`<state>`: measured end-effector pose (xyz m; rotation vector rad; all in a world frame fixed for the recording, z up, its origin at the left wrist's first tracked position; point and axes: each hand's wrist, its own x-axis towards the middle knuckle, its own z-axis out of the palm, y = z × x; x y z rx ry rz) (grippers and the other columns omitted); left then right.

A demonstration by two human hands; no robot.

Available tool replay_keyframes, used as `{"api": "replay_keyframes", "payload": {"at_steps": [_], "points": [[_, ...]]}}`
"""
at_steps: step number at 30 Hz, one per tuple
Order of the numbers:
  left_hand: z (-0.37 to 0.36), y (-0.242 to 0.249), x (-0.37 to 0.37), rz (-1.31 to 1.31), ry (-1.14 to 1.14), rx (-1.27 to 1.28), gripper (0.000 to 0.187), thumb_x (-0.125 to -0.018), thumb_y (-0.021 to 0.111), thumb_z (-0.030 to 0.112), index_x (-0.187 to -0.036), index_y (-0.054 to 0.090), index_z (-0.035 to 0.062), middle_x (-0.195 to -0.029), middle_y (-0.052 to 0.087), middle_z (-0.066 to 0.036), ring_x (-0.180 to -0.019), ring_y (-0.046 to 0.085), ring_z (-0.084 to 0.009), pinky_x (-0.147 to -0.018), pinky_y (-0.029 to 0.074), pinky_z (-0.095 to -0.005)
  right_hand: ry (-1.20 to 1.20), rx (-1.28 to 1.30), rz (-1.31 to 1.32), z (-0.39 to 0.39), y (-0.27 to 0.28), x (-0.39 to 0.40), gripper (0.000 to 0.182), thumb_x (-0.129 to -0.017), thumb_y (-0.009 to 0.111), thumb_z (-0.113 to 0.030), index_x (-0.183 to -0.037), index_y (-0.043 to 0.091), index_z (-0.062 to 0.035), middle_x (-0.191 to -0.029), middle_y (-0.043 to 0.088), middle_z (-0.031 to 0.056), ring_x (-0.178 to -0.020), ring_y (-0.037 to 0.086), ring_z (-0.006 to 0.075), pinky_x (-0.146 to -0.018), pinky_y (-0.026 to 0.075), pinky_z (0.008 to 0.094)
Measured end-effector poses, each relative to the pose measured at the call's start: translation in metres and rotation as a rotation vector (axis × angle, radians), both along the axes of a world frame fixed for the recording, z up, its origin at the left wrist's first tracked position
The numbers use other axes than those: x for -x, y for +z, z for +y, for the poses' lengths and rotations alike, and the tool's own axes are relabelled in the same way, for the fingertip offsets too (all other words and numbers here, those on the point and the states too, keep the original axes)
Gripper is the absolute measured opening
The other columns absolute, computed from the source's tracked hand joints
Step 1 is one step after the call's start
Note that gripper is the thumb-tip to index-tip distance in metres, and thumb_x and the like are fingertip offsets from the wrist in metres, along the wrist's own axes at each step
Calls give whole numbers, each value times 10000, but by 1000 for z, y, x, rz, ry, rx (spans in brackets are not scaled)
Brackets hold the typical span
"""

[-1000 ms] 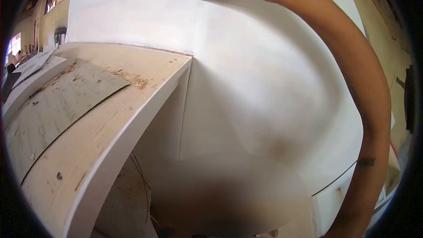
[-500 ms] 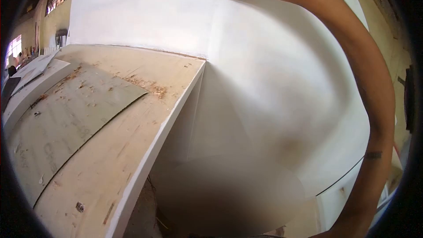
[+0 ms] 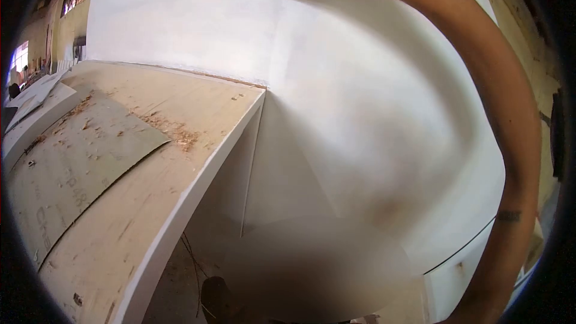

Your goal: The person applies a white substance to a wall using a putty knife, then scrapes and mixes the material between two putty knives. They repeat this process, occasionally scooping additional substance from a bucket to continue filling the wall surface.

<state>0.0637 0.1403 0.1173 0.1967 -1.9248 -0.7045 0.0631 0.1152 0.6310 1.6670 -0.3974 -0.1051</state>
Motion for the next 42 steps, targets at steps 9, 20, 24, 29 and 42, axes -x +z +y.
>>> {"api": "replay_keyframes", "payload": {"at_steps": [9, 20, 24, 29, 42], "points": [[13, -33, -14, 50, 28, -58, 549, -784, 577, -116, -1297, 565, 78, -1376, 488, -151, -1304, 451, -330, -1088, 385, -429, 39, 126, -116, 8, -8, 15, 141, -870, 610, -153, -977, 700, -152, -1030, 687, -29, -1009, 539, 150, -905, 393, 327], [5, -14, 1, 93, -4, -117, 530, -823, 508, -125, -1308, 560, 83, -1368, 498, -156, -1295, 462, -335, -1087, 382, -437, 80, 16, 10, -16, 5, 35, 165, -901, 558, -200, -985, 695, -166, -999, 671, -22, -1029, 535, 153, -895, 391, 339], [7, -5, 19, 79, -66, -156, 553, -816, 509, -139, -1312, 561, 100, -1371, 503, -136, -1296, 465, -324, -1087, 385, -430, -21, 39, -76, 4, 6, 91, 192, -893, 557, -142, -1029, 686, -180, -1078, 664, -21, -1088, 530, 164, -889, 397, 339], [4, -5, 48, 21, -108, -112, 549, -817, 532, -119, -1316, 560, 109, -1377, 502, -122, -1293, 469, -316, -1090, 385, -427, 0, 72, -141, 17, 4, 170, 252, -873, 577, -101, -1088, 676, -188, -1186, 638, -10, -1157, 513, 183, -929, 400, 371], [-6, -23, 89, -54, -264, -288, 546, -805, 523, -59, -1334, 538, 77, -1380, 501, -164, -1284, 479, -327, -1090, 355, -429, -128, 167, -383, 33, -8, 362, 396, -823, 634, -119, -1201, 624, -238, -1317, 558, -6, -1208, 495, 247, -1007, 382, 427]]}}
